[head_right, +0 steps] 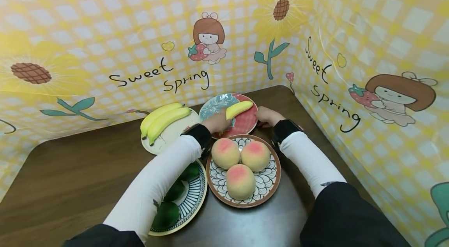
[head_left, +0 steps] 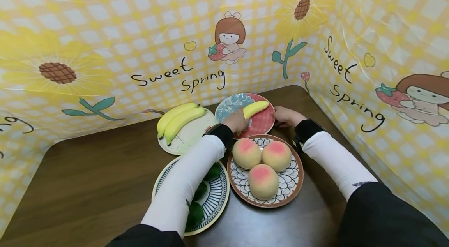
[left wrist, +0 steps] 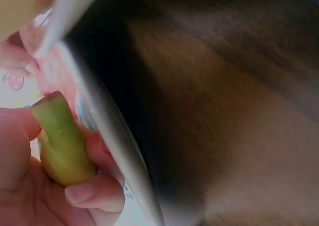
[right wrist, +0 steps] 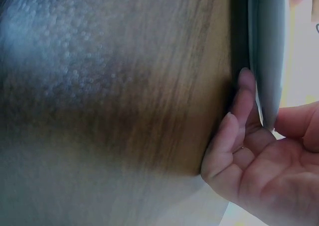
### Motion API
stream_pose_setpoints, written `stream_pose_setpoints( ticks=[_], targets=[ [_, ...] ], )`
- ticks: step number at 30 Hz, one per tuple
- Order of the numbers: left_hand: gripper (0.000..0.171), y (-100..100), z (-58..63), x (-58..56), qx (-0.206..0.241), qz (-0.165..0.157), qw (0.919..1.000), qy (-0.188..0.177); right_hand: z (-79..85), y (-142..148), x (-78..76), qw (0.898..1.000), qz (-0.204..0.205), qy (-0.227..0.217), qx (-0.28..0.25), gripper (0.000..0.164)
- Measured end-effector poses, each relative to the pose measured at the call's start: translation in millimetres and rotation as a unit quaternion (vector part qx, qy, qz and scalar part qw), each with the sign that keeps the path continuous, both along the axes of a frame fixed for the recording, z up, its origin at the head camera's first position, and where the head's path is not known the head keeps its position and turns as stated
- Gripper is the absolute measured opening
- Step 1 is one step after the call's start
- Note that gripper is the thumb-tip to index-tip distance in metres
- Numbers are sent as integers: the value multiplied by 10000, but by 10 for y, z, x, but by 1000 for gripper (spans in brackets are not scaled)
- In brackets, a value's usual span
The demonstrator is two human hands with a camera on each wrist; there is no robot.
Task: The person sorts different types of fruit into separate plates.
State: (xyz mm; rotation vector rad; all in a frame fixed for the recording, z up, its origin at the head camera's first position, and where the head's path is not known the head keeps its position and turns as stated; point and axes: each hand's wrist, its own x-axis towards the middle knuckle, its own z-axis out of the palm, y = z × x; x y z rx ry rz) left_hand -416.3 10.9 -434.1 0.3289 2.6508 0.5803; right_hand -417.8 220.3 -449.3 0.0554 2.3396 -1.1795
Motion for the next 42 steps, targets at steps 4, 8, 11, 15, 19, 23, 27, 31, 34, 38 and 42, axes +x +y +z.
stream_pose_setpoints(
  ticks=[4, 8, 11, 15, 19, 23, 27, 31, 34, 38, 42],
  targets=[
    [69, -28, 82, 41, -2, 24, 10000, 2, 28, -54, -42, 10000, 10, -15, 4, 33],
    [73, -61, 145, 60, -11, 26, 10000, -10, -211, 27, -276, 9997, 136, -14, -182, 31],
    [69, -86, 152, 65, -46, -58, 10000, 66, -347, 50, -397, 9996, 177, -63, -200, 31],
    [59, -109, 118, 68, -136, -231, 9994, 196, -38, -147, -133, 9999, 78, -144, 44, 33],
    [56, -133, 91, 72, -267, -364, 9985, 302, 85, -241, 1, 9999, 99, -81, 40, 31],
    [54, -190, 118, 82, -385, -670, 9964, 354, -88, -199, -135, 9999, 113, -125, 8, 30],
    [57, -324, 288, 104, -437, -1104, 9923, 350, -315, -62, -284, 9994, 263, -95, -214, 29],
    [65, -626, 485, 114, -604, -1179, 9876, 847, -264, -31, -214, 9995, 248, -129, -169, 35],
    [69, -967, 555, 71, -687, -1003, 9815, 1477, -90, -58, -76, 9997, 169, -151, -2, 38],
    [72, -1451, 555, -21, -689, -485, 9784, 1889, 6, -41, -7, 9998, 152, -132, 29, 38],
    [80, -1816, 484, -43, -769, 14, 9853, 1524, 28, -39, 14, 9998, 129, -171, 32, 39]
  ],
)
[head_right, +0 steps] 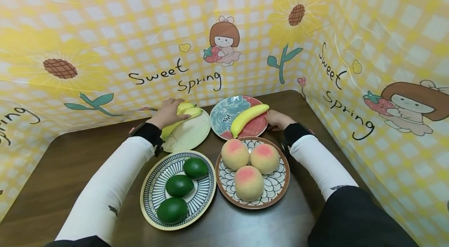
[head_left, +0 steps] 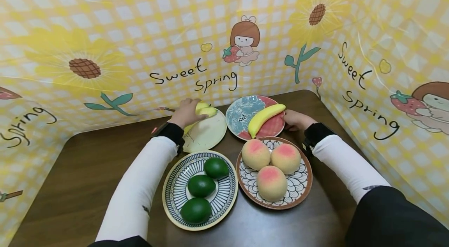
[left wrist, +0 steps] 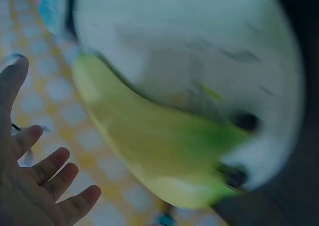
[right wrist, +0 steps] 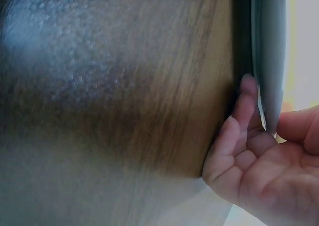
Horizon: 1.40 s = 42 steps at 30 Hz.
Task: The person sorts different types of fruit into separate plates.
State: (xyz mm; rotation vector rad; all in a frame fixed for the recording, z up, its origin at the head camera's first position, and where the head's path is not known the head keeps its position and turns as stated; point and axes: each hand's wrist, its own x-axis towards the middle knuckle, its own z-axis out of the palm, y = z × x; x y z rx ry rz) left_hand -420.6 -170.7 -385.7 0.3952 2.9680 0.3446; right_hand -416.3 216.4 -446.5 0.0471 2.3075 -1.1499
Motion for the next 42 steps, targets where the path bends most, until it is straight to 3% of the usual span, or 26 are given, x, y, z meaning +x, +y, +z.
stream_pose_setpoints(
  ticks=[6, 11, 21, 31, 42],
  targets=[
    [80, -188, -167, -5, -141, 262, 9984, -479, -29, 53, 17, 9998, 14, -76, -164, 37],
    [75, -195, -244, -17, -327, 143, 9987, -368, -22, 61, 27, 9995, 31, -150, -270, 36],
    [67, -142, -243, -39, -551, 221, 9982, -105, -43, 61, -40, 9995, -46, -167, -252, 35],
    [62, -133, -417, -144, -469, 399, 9972, -415, -55, 45, -60, 9994, -28, -220, -262, 34],
    [64, -130, -423, -153, -488, 247, 9974, -471, -46, 75, -68, 9993, -67, -257, -258, 33]
  ],
)
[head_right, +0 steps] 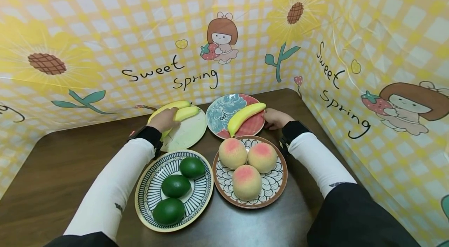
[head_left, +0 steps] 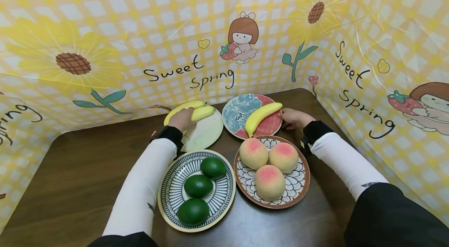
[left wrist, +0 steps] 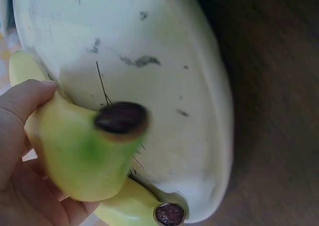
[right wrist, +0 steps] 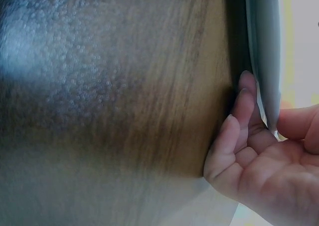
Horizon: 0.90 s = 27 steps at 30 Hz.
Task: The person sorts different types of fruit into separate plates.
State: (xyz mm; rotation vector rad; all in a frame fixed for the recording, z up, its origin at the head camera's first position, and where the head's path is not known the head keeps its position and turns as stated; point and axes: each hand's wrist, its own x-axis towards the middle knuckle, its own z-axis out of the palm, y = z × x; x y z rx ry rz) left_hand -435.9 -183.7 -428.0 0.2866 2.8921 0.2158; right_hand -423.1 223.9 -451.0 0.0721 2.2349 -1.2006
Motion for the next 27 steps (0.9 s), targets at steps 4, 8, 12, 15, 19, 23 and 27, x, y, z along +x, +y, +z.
stream_pose_setpoints(
  ticks=[4, 8, 12, 15, 19, 23, 27],
  targets=[
    [65, 5, 61, 46, 61, -142, 9999, 64, -423, 196, -325, 9993, 176, 41, -319, 29],
    [65, 16, 145, 85, 110, -288, 9994, 178, -716, 336, -567, 9988, 260, 6, -424, 30],
    [66, 42, 253, 117, 196, -355, 9988, 277, -362, 165, -282, 9999, 78, 20, -139, 33],
    [65, 95, 355, 137, 342, -354, 9984, 287, -87, 40, -48, 10000, 46, 72, -46, 32],
    [64, 210, 494, 159, 406, -397, 9979, 300, 42, -9, 71, 9999, 77, 110, -9, 31],
    [60, 365, 587, 158, 420, -474, 9972, 386, 45, -20, 83, 9999, 15, 158, 1, 32],
    [56, 528, 633, 147, 537, -570, 9955, 531, 7, -40, 61, 9997, 13, 235, 67, 35]
  ],
)
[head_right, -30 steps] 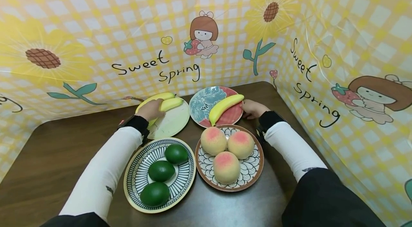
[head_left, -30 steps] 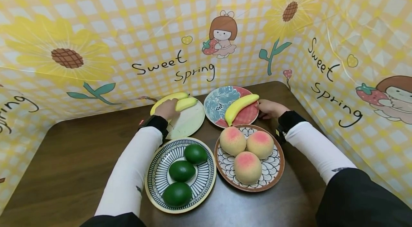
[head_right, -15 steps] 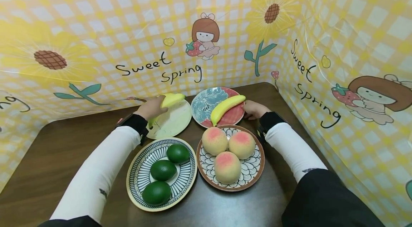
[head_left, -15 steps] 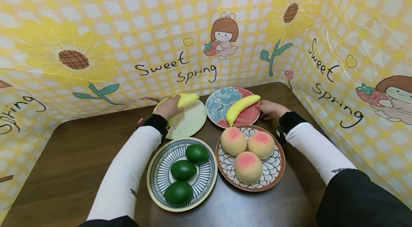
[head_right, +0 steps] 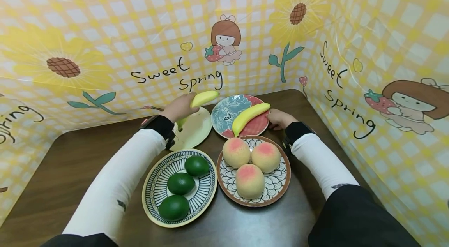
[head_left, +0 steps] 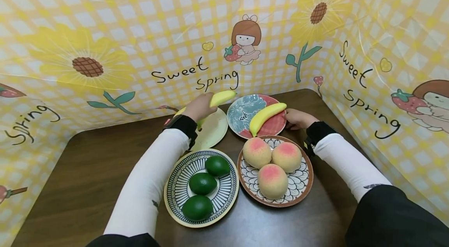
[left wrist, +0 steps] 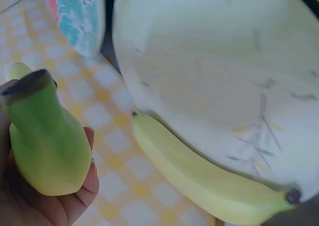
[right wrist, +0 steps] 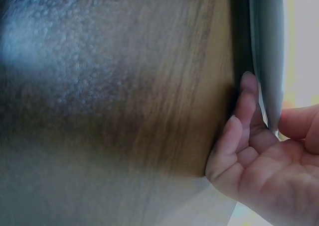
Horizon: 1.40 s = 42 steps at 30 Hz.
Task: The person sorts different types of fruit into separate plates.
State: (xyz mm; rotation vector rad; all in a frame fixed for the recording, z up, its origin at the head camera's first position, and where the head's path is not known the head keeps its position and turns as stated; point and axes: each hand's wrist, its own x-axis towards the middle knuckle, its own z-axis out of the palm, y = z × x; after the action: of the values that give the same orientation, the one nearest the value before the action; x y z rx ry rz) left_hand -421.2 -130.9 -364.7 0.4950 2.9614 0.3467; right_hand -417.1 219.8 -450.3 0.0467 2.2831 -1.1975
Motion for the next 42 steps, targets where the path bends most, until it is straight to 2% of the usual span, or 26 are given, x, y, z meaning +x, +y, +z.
stream_pose_setpoints(
  ticks=[5, 13, 16, 21, 23, 26, 29, 32, 36, 40, 42],
  targets=[
    [58, 235, -64, -78, 6, 54, 10000, -6, -43, 27, -19, 10000, 61, -45, 44, 39],
    [63, 560, -172, -202, 226, 131, 9996, -94, -4, 7, -20, 9999, 13, 33, 125, 39],
    [64, 674, -255, -253, 218, 206, 9995, -131, -8, -4, -34, 9999, -22, 8, 99, 38],
    [53, 853, -455, -348, 356, 97, 9993, -36, -17, -11, -43, 9998, -107, -9, 160, 36],
    [48, 915, -538, -380, 430, 63, 9990, -137, -19, -6, -46, 9998, -124, 4, 168, 35],
    [51, 989, -634, -418, 343, 102, 9988, -347, -29, 7, -58, 9998, -143, 2, 135, 34],
    [60, 1042, -674, -430, 192, 156, 9986, -477, -23, 14, -65, 9998, -160, 31, 130, 33],
    [62, 1096, -680, -415, 31, 180, 9985, -512, -18, 22, -68, 9999, -122, 55, 83, 30],
    [58, 1190, -699, -380, -228, -28, 9989, -410, -4, 13, -44, 9999, -148, 5, 89, 31],
    [57, 1280, -766, -385, -223, -141, 9991, -340, -170, 65, -170, 9997, -214, -38, 95, 32],
    [55, 1309, -794, -382, -138, -101, 9993, -341, -437, 176, -371, 9999, -147, 4, -39, 29]
  ],
)
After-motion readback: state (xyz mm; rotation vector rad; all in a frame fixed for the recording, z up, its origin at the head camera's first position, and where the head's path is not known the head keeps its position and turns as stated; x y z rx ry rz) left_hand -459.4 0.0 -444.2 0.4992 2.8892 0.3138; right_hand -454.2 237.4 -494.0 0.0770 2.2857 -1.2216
